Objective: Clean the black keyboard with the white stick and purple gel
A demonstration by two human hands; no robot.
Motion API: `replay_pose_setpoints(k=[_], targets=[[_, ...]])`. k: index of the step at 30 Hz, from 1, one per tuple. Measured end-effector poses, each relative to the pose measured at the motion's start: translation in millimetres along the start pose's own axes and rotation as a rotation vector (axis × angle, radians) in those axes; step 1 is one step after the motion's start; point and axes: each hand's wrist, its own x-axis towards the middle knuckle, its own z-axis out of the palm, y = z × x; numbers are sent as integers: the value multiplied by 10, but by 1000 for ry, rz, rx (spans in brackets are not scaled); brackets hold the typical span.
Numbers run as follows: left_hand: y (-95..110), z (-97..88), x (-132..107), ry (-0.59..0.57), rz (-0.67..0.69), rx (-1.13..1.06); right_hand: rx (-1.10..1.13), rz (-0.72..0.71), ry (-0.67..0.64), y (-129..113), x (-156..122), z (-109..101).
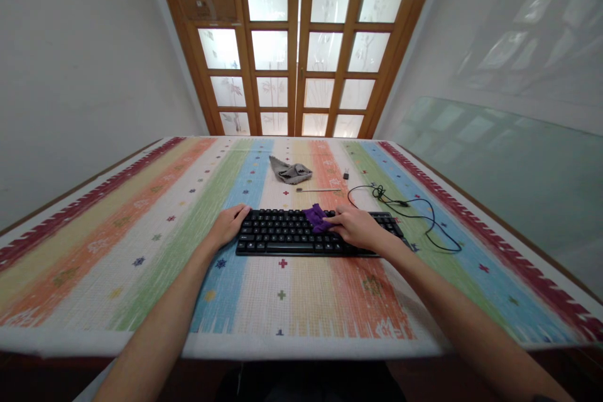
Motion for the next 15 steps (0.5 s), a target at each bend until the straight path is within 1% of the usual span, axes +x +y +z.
replay_pose_setpoints(k=[10,15], targets=[[12,-2,-3,8,-5,-6,-51,-9,-44,104,-61,-18],[26,-10,-8,3,-13,-3,-100,-7,-38,67,-92,-23]])
